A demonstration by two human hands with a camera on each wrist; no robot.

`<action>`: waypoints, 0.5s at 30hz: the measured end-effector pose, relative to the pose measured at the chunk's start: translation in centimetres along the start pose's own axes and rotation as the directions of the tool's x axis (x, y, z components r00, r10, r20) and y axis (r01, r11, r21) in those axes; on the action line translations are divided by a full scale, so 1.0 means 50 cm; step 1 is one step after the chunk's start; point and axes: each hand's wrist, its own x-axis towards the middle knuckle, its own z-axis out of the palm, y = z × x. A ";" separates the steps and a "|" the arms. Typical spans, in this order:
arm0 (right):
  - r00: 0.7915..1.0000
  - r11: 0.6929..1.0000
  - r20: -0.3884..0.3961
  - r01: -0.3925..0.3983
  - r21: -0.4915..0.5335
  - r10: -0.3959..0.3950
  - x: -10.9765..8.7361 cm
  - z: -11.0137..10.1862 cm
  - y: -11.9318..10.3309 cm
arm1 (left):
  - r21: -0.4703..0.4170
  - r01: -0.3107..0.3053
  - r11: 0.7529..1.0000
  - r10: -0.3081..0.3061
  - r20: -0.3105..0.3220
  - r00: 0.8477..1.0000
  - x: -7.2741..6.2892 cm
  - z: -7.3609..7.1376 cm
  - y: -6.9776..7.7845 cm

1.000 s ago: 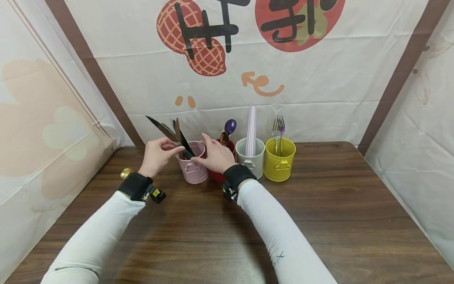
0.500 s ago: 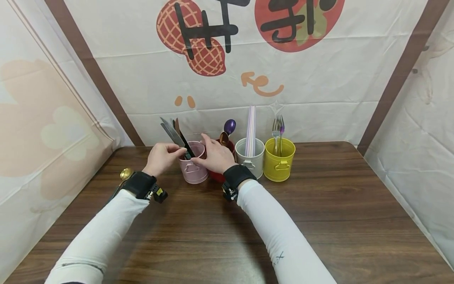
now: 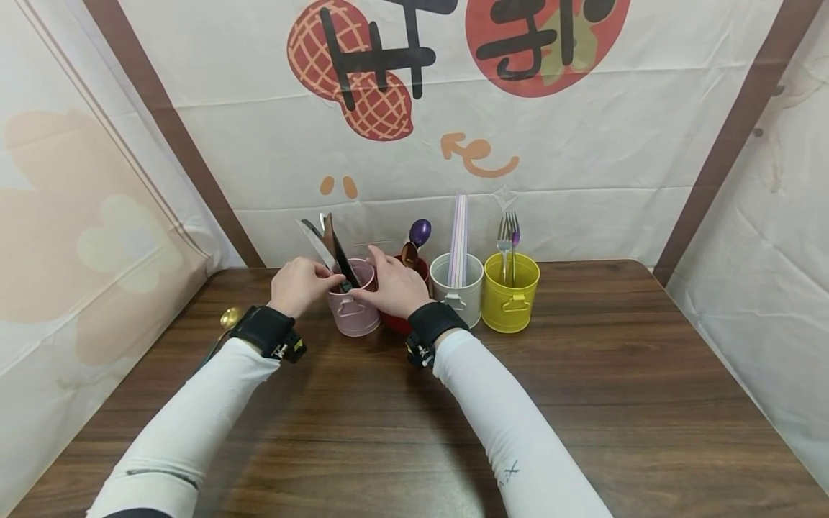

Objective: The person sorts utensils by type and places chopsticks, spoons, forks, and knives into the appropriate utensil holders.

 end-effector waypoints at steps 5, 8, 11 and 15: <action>1.000 1.000 0.005 -0.001 -0.003 0.001 0.001 0.002 -0.002 | 0.016 -0.015 1.000 0.015 -0.051 0.999 -0.004 0.000 -0.022; 1.000 1.000 0.005 0.001 -0.009 -0.001 0.000 0.002 -0.003 | 0.001 -0.037 0.999 0.037 -0.110 0.993 -0.007 -0.003 -0.031; 1.000 1.000 -0.003 0.003 -0.015 -0.003 -0.001 0.002 -0.003 | -0.021 -0.064 0.998 0.059 -0.171 0.984 -0.010 -0.009 -0.034; 1.000 1.000 0.002 0.003 -0.018 -0.002 -0.001 -0.002 -0.002 | -0.030 -0.085 0.996 0.076 -0.211 0.974 -0.016 -0.018 -0.039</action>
